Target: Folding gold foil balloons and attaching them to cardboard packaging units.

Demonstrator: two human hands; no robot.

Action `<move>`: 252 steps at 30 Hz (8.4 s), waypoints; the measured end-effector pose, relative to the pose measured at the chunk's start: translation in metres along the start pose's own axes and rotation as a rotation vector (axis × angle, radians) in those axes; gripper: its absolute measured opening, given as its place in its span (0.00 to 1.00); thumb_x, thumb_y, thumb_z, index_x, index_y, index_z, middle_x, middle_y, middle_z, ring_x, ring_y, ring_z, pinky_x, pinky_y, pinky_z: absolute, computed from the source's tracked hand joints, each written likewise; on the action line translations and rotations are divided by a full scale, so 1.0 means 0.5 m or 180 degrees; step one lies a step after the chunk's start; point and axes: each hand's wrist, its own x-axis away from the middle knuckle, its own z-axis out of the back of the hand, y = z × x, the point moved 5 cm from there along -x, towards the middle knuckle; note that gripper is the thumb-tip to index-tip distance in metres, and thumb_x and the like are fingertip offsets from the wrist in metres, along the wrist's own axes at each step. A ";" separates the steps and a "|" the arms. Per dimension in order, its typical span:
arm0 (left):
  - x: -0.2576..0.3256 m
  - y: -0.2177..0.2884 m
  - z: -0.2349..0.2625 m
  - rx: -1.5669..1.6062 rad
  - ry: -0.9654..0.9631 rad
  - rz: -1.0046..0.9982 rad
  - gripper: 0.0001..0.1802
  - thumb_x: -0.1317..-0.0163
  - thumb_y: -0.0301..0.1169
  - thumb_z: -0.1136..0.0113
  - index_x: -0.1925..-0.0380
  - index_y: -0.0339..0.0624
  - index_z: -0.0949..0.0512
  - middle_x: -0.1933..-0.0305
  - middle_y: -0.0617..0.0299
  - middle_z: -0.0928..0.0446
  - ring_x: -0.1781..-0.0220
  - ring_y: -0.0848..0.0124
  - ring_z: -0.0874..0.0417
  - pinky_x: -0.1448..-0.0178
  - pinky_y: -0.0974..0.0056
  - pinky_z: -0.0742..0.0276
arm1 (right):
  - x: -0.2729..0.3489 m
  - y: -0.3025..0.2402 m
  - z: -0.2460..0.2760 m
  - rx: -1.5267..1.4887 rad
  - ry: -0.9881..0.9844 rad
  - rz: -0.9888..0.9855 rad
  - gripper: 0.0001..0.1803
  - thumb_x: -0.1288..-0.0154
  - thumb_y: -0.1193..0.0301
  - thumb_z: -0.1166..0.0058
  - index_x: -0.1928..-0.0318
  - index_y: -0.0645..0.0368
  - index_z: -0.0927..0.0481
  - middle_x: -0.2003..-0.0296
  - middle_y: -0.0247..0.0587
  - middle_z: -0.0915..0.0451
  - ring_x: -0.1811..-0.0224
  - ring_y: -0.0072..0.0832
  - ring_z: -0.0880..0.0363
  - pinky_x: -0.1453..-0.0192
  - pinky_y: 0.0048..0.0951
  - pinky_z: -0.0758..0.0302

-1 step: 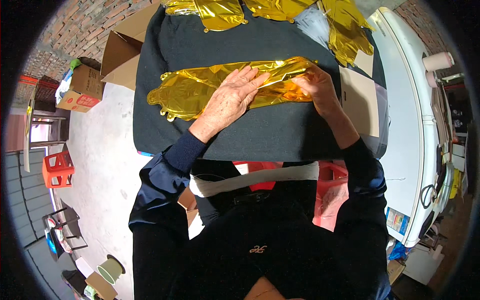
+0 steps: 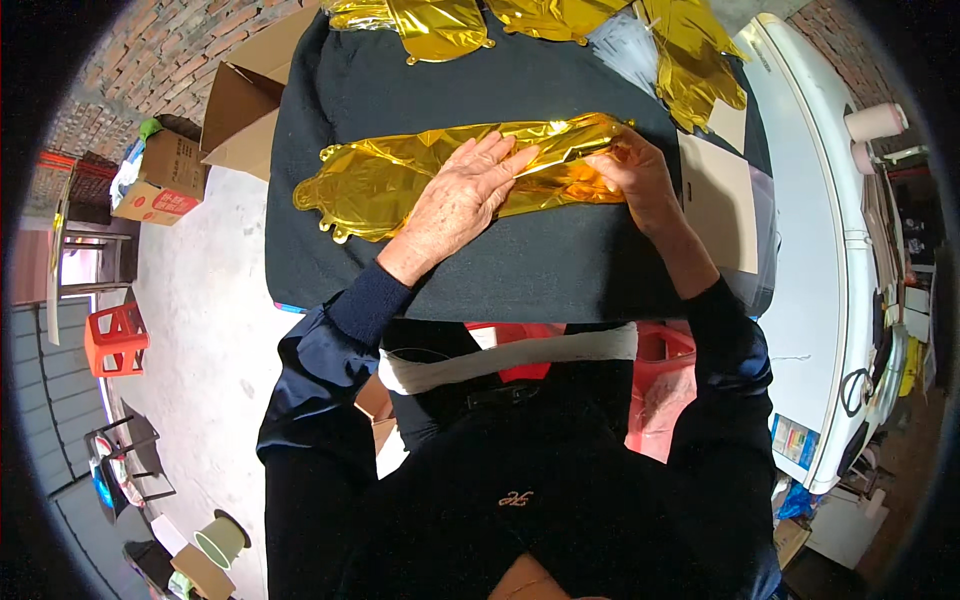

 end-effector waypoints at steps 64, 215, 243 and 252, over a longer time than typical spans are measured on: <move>0.006 0.026 -0.006 -0.0434 -0.0008 -0.0321 0.21 0.35 0.37 0.42 0.44 0.43 0.16 0.27 0.39 0.31 0.24 0.46 0.32 0.18 0.47 0.41 | 0.011 -0.007 -0.141 0.4184 -0.0674 0.1769 0.35 0.19 0.60 0.62 0.20 0.65 0.48 0.21 0.49 0.43 0.16 0.38 0.50 0.15 0.45 0.59; 0.005 0.008 -0.071 0.2543 -0.1262 0.0263 0.33 0.29 0.45 0.52 0.25 0.54 0.35 0.22 0.58 0.37 0.17 0.59 0.44 0.11 0.45 0.64 | 0.113 -0.014 -0.089 0.0773 -0.0431 -0.0523 0.11 0.23 0.71 0.44 0.57 0.67 0.16 0.68 0.22 0.19 0.65 0.11 0.26 0.62 0.20 0.28; 0.158 0.113 0.051 -0.0201 0.0859 0.1330 0.11 0.42 0.36 0.26 0.72 0.41 0.16 0.61 0.61 0.21 0.55 0.60 0.25 0.51 0.55 0.37 | 0.034 0.029 -0.101 0.1802 -0.1030 0.0575 0.15 0.29 0.65 0.38 0.65 0.67 0.18 0.78 0.50 0.21 0.75 0.34 0.17 0.69 0.37 0.25; 0.146 0.138 0.028 -0.0830 0.1096 0.1523 0.08 0.43 0.31 0.34 0.77 0.43 0.22 0.67 0.58 0.29 0.59 0.58 0.28 0.55 0.53 0.38 | 0.016 0.050 -0.090 0.1555 -0.1238 -0.0024 0.18 0.27 0.63 0.39 0.66 0.68 0.17 0.80 0.42 0.21 0.76 0.23 0.21 0.71 0.35 0.27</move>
